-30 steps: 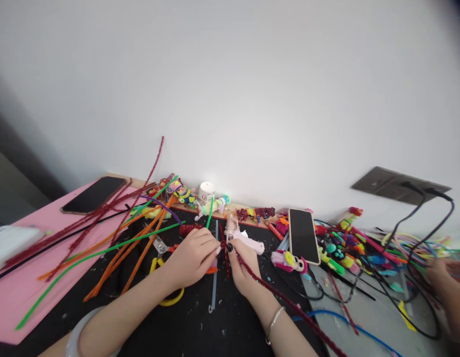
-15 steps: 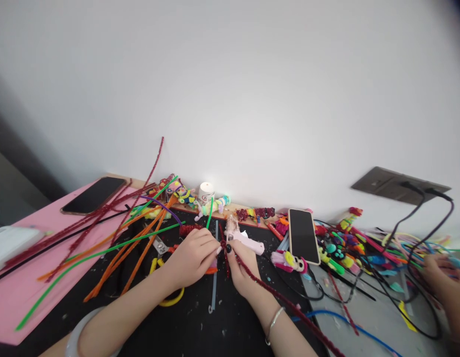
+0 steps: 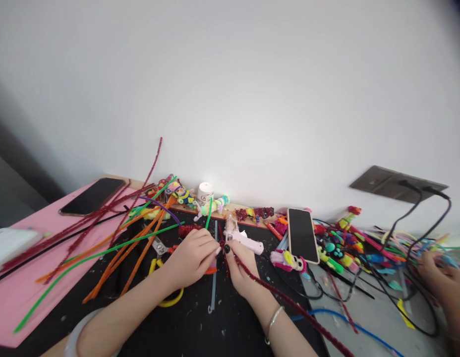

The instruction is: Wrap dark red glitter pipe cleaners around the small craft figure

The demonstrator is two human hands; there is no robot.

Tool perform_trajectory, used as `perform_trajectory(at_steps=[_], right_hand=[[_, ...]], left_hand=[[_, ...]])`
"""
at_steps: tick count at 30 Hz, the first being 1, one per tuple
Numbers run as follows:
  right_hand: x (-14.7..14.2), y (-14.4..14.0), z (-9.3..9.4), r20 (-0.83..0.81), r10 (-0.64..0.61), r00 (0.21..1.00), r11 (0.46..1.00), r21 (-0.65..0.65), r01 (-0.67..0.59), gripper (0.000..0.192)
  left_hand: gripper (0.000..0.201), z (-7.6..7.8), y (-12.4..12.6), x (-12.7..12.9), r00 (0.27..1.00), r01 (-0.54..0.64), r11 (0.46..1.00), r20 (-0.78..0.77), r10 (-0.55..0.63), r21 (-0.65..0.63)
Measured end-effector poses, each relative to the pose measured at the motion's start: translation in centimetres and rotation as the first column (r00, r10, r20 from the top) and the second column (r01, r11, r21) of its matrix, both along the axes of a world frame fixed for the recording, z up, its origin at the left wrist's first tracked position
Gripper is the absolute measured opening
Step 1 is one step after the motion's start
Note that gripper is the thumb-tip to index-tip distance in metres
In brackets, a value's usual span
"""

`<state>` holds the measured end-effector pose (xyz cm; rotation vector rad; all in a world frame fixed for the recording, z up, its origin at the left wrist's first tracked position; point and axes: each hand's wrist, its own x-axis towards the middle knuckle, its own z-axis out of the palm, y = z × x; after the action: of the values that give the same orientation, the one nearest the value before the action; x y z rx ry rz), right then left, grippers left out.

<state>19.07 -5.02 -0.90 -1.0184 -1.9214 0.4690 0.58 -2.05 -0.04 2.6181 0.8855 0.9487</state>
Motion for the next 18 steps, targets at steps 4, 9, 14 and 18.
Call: perform_trajectory(at_steps=[4,9,14,18], right_hand=[[0.1,0.0,-0.1,0.006,-0.011,1.0,1.0,-0.013,0.011,0.024],[0.0,0.3,-0.2,-0.044,-0.027,0.999,0.999,-0.042,0.025,0.025],[0.1,0.7,-0.3,-0.196,-0.066,0.978,0.994,-0.102,0.047,0.027],[0.3,1.0,-0.7,-0.289,-0.078,0.954,0.978,-0.208,0.017,0.033]], left_hand=[[0.027,0.0,0.0,-0.1,1.0,0.002,1.0,0.002,-0.002,-0.002],[0.027,-0.3,0.0,-0.3,1.0,-0.007,1.0,0.023,0.008,-0.023],[0.024,-0.5,0.3,-0.4,0.997,-0.006,0.998,0.072,0.011,-0.064],[0.02,-0.5,0.6,-0.5,0.995,-0.014,0.995,0.099,0.023,-0.097]])
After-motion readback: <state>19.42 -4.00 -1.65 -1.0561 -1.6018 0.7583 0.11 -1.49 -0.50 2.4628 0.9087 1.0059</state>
